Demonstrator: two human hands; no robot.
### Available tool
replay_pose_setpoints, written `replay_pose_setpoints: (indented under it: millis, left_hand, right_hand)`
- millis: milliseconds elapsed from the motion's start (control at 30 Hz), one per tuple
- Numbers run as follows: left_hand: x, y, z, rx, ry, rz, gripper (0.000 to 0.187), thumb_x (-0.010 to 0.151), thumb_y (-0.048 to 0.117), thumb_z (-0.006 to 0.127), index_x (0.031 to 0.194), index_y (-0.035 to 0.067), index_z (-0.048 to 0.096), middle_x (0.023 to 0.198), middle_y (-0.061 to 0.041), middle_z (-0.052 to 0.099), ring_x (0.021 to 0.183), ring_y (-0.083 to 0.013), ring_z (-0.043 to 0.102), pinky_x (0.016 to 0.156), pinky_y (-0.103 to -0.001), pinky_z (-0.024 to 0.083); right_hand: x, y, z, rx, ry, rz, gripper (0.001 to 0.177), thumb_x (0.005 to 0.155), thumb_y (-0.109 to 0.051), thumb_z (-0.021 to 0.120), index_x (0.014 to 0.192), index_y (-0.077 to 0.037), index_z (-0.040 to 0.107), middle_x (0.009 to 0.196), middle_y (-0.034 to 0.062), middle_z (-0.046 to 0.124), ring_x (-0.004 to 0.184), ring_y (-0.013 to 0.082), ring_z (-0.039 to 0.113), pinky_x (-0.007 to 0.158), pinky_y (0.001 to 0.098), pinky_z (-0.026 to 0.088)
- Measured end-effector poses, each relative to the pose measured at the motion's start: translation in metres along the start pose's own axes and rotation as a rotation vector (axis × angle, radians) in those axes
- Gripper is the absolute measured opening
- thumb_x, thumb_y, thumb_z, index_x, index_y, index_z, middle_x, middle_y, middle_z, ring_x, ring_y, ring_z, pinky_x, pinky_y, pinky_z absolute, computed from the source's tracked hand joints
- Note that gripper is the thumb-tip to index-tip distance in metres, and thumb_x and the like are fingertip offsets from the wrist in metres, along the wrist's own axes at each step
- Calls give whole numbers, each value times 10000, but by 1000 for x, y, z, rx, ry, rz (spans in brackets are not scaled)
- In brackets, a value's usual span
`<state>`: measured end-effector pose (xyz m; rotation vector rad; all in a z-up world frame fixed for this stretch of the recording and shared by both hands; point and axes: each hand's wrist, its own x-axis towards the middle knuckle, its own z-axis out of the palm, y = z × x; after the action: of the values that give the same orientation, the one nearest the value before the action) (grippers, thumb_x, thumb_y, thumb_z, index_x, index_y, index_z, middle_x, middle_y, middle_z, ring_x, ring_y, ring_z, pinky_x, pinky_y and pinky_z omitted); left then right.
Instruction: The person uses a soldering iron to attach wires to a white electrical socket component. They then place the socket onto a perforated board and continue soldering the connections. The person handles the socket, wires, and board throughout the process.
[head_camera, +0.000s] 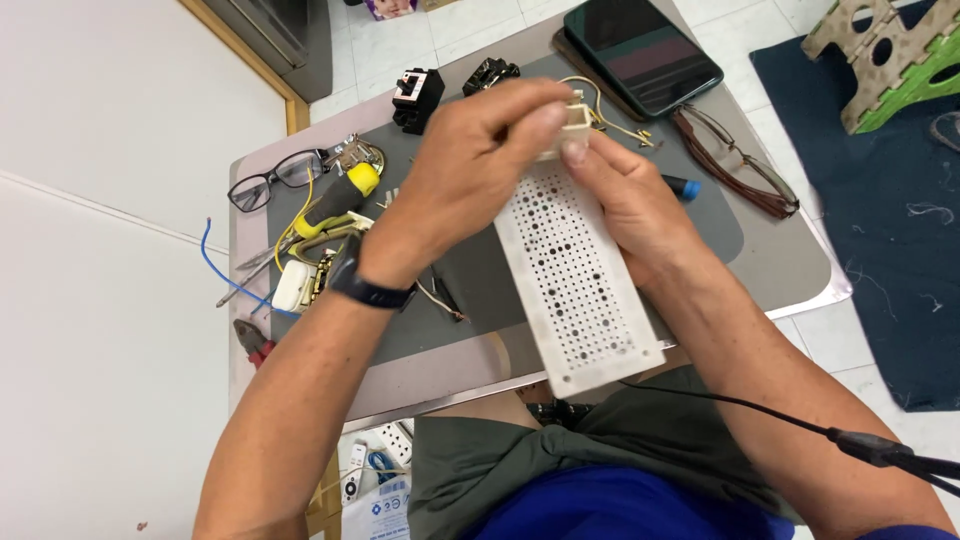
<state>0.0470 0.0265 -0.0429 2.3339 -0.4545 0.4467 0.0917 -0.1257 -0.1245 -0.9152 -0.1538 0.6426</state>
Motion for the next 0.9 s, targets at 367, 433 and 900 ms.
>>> replay_pose_setpoints:
  millis: [367, 433, 900]
  left_hand:
    - [-73, -12, -28, 114, -62, -144, 151, 801, 98, 732, 933, 23, 729, 716, -173, 646, 659, -375, 650, 563, -427, 506]
    - [-69, -15, -28, -13, 17, -135, 73, 844, 64, 695, 884, 94, 748, 656, -140, 660, 586, -227, 635, 548, -343, 484]
    - [-43, 5, -32, 189, 302, 114, 44, 917, 129, 717, 917, 138, 761, 638, -32, 688, 525, -148, 631, 526, -231, 522]
  right_hand:
    - [-2, 20, 6, -100, 146, -164, 434, 868, -319, 711, 1246, -118, 639, 919, 145, 714, 760, 228, 741, 688, 402, 645]
    - [-9, 15, 10, -161, 179, -192, 422, 881, -344, 696, 1234, -120, 642, 935, 127, 716, 778, 195, 734, 698, 388, 647]
    - [-15, 16, 6, -514, 169, -550, 360, 995, -394, 589, 1191, -111, 692, 918, 92, 685, 897, 90, 534, 858, 324, 542]
